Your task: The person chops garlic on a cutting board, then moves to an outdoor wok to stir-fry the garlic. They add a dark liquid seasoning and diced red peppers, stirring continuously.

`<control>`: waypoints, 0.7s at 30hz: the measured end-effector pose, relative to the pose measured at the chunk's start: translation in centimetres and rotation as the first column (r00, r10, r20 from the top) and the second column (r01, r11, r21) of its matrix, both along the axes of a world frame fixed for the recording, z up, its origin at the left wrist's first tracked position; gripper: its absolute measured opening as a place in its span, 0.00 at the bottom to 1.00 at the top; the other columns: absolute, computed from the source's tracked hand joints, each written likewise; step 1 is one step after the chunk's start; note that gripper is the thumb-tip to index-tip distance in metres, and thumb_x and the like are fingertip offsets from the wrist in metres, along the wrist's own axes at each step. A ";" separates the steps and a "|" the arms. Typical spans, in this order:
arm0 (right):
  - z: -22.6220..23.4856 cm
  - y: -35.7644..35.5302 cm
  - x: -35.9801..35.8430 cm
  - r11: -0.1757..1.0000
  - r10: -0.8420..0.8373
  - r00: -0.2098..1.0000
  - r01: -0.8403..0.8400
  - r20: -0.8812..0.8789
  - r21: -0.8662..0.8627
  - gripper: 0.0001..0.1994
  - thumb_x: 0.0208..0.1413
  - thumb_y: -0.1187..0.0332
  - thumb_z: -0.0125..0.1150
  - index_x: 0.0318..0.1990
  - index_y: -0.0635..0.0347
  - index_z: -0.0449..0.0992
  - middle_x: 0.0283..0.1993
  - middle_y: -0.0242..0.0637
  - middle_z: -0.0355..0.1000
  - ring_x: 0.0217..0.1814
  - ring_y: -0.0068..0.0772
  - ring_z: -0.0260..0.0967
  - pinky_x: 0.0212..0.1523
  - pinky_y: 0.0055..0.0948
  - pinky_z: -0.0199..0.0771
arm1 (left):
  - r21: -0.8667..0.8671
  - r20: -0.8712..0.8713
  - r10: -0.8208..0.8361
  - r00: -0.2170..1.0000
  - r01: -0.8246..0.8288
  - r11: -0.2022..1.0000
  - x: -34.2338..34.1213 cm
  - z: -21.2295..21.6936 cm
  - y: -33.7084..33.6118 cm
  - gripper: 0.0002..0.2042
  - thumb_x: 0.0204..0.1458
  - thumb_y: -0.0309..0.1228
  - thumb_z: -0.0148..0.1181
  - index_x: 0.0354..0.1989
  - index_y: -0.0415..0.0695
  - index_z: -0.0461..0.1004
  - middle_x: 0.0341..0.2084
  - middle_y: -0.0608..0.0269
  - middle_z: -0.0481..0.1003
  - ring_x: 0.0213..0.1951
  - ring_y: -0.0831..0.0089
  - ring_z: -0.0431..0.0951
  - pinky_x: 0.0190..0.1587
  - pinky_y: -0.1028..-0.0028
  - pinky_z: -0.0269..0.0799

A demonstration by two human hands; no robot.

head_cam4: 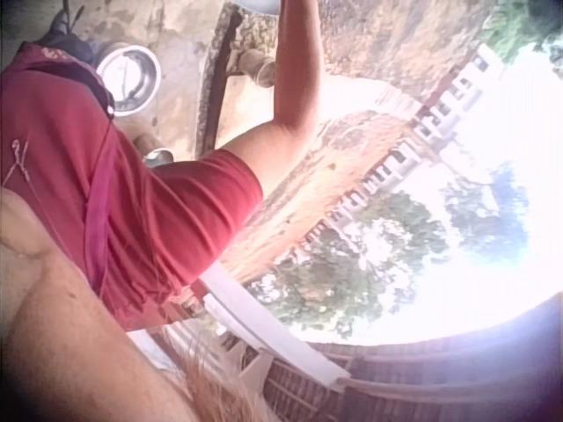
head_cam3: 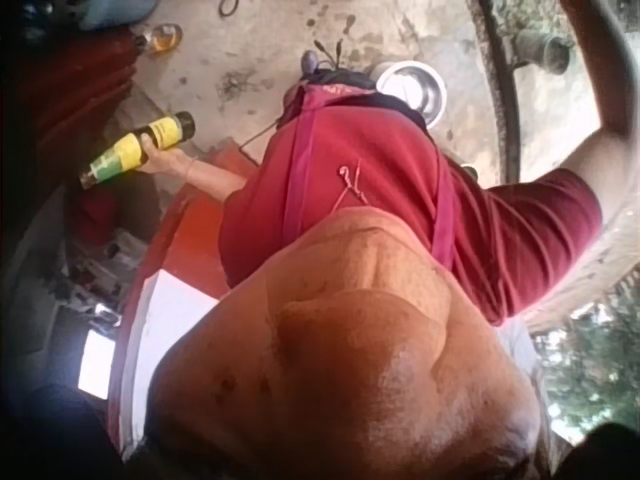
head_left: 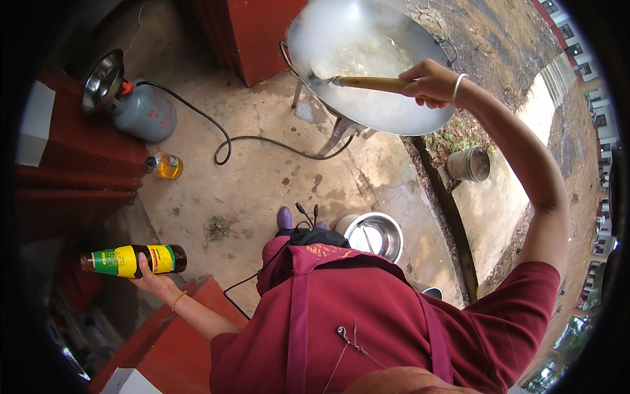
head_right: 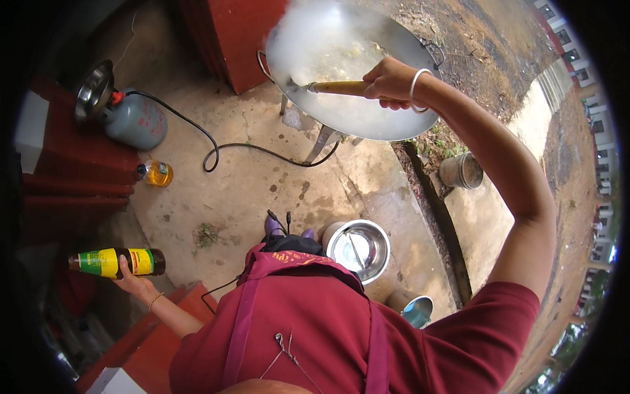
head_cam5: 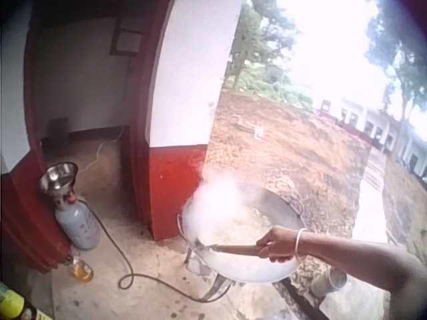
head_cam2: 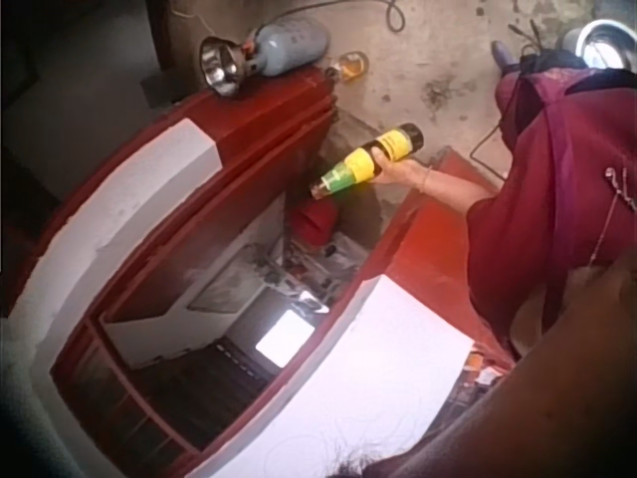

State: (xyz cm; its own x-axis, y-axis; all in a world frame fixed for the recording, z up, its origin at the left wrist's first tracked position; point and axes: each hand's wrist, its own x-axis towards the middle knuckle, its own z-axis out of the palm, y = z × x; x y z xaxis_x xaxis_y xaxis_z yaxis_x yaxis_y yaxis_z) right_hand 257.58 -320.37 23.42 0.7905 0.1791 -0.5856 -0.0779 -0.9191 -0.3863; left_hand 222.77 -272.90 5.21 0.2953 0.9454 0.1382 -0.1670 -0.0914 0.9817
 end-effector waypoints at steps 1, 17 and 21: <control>-0.9 0.4 0.5 1.000 -0.005 1.000 0.005 0.005 -0.017 0.10 0.48 0.71 0.54 0.39 0.63 0.74 0.13 0.31 0.63 0.09 0.18 0.56 0.07 0.20 0.54 | -0.002 0.001 -0.001 1.000 0.001 1.000 0.0 -0.1 0.1 0.28 0.39 0.24 0.62 0.51 0.38 0.60 0.45 0.58 0.67 0.43 0.66 0.70 0.46 0.66 0.69; -18.5 3.2 7.4 0.977 -0.201 0.903 0.215 0.380 0.007 0.11 0.46 0.69 0.55 0.34 0.66 0.75 0.19 0.39 0.70 0.17 0.27 0.66 0.19 0.26 0.68 | -0.017 -0.033 0.067 0.997 -0.067 0.998 -0.7 -0.9 1.5 0.23 0.41 0.23 0.61 0.48 0.38 0.62 0.44 0.59 0.68 0.42 0.68 0.71 0.46 0.66 0.69; -9.4 -0.2 6.6 0.709 -0.608 0.794 0.559 -0.029 0.431 0.07 0.46 0.72 0.55 0.30 0.70 0.73 0.16 0.38 0.65 0.10 0.22 0.56 0.07 0.22 0.52 | -0.008 -0.051 0.102 0.993 -0.103 0.995 -1.0 -1.2 1.7 0.26 0.40 0.25 0.63 0.49 0.37 0.62 0.42 0.58 0.69 0.41 0.67 0.72 0.45 0.67 0.69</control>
